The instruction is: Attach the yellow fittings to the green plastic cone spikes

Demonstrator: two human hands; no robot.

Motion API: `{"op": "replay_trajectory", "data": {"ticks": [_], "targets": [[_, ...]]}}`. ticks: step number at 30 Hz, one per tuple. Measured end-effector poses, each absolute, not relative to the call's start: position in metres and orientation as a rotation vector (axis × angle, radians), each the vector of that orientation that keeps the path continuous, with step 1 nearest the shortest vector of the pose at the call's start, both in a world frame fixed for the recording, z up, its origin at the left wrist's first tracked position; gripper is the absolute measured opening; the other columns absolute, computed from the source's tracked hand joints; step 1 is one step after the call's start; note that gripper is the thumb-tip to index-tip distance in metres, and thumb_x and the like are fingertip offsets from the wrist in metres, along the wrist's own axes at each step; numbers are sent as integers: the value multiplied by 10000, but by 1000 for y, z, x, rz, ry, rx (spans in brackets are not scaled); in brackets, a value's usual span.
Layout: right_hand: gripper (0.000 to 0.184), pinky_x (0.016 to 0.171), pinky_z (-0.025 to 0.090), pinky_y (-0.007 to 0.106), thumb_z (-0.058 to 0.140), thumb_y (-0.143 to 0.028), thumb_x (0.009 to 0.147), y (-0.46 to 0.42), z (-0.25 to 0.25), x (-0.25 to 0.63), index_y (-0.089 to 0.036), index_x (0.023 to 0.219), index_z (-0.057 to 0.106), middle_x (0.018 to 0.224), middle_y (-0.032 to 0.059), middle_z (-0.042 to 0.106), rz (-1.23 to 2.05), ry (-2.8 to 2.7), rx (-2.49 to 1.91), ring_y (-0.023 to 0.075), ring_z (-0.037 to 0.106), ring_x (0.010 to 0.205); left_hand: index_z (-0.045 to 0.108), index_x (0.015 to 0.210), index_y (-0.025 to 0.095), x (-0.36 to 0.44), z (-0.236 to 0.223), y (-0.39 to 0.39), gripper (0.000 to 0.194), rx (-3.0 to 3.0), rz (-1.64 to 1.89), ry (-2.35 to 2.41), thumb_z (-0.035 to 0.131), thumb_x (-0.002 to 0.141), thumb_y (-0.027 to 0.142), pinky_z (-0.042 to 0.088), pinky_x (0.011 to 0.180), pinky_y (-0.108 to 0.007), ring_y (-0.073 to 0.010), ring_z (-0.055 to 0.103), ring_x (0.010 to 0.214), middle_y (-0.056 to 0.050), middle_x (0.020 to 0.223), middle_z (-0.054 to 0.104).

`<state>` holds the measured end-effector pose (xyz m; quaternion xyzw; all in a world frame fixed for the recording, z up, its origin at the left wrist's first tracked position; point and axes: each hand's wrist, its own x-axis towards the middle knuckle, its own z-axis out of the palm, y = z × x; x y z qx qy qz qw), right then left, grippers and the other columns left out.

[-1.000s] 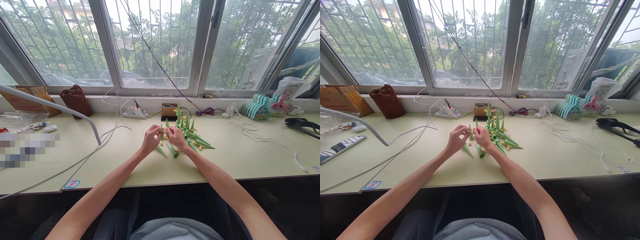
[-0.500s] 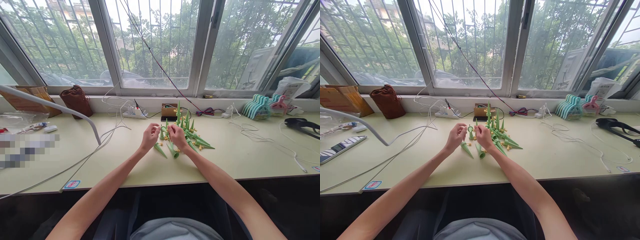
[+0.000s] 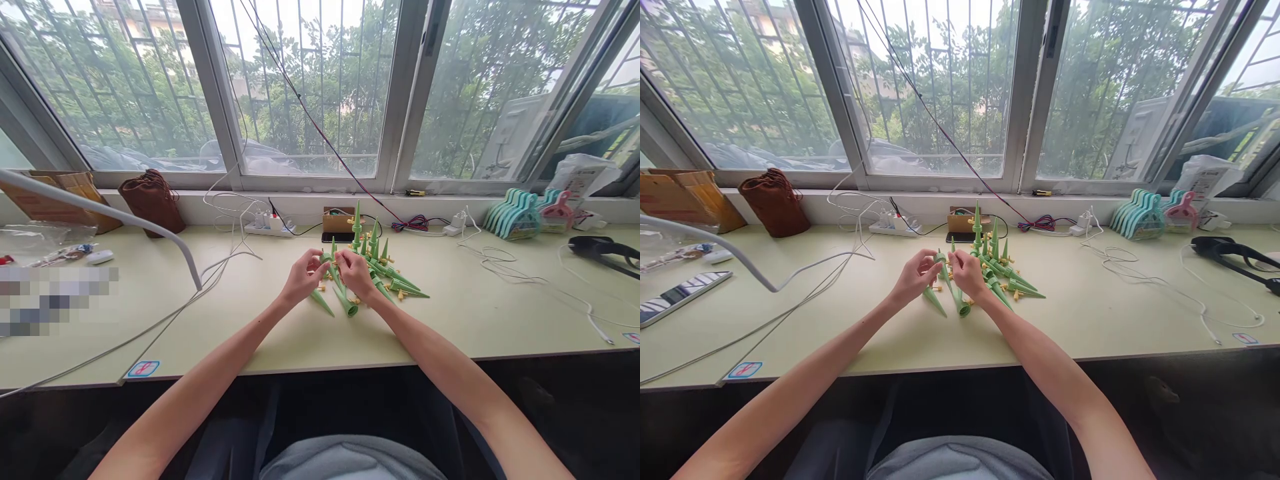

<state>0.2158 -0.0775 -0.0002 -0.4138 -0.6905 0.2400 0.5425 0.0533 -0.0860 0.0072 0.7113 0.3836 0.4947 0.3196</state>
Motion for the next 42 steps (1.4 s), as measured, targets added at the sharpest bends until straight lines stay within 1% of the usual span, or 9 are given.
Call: {"op": "replay_trajectory", "data": {"ticks": [4,9,12,16,22,25,31,36,42], "targets": [[410,515,301,264,440,-443,933,-75,-1,217,-221,599,353,477,-37,376,539,-1641,-991,124,360,489,560,972,206,54,6,-87,317,2015,1301,1046,644,821,472,507,582,-244,-137,594,690,-18,819,594],[420,554,344,263,441,-430,926,-74,-3,216,-219,573,358,474,-36,389,525,-1649,-993,124,376,500,575,980,214,55,9,-91,222,2169,1329,1083,581,862,402,507,602,-246,-123,588,701,-56,1014,619],[420,570,359,264,436,-436,930,-73,-3,215,-218,578,366,473,-38,393,529,-1644,-985,121,380,497,565,1026,227,56,9,-92,229,2174,1342,1079,581,866,390,504,596,-233,-112,590,686,-47,1019,618],[424,535,333,265,438,-459,932,-74,-3,215,-221,589,363,472,-33,399,547,-1639,-990,125,389,487,531,1081,234,57,10,-94,274,2126,1355,1061,599,861,383,501,568,-212,-99,599,667,-33,978,584],[427,507,305,264,435,-481,939,-77,0,214,-222,607,361,480,-27,405,553,-1628,-984,126,385,481,490,1133,245,58,9,-93,382,2040,1374,1044,622,848,463,498,521,-194,-87,605,660,-26,1005,545],[425,510,310,263,424,-494,947,-78,1,214,-222,625,372,493,-26,417,553,-1616,-985,128,392,487,474,1132,243,58,8,-90,393,1929,1401,1002,562,878,528,491,483,-199,-104,621,647,-13,940,568],[425,513,311,261,409,-514,958,-81,3,214,-223,651,377,504,-30,409,531,-1620,-968,125,377,494,484,921,199,59,12,-89,436,1709,1312,956,478,893,634,421,404,-211,-110,519,429,44,532,536],[426,519,306,257,419,-518,956,-83,3,214,-215,657,403,537,-31,417,511,-1654,-897,116,361,511,462,886,188,61,17,-94,476,1474,1195,899,444,891,664,413,399,-230,-129,527,399,9,512,581],[410,526,294,254,431,-505,954,-79,-1,214,-210,669,427,543,-33,416,519,-1683,-868,118,358,527,491,907,182,59,19,-96,431,1499,1170,898,535,869,609,422,414,-221,-123,549,438,2,567,606]]}}
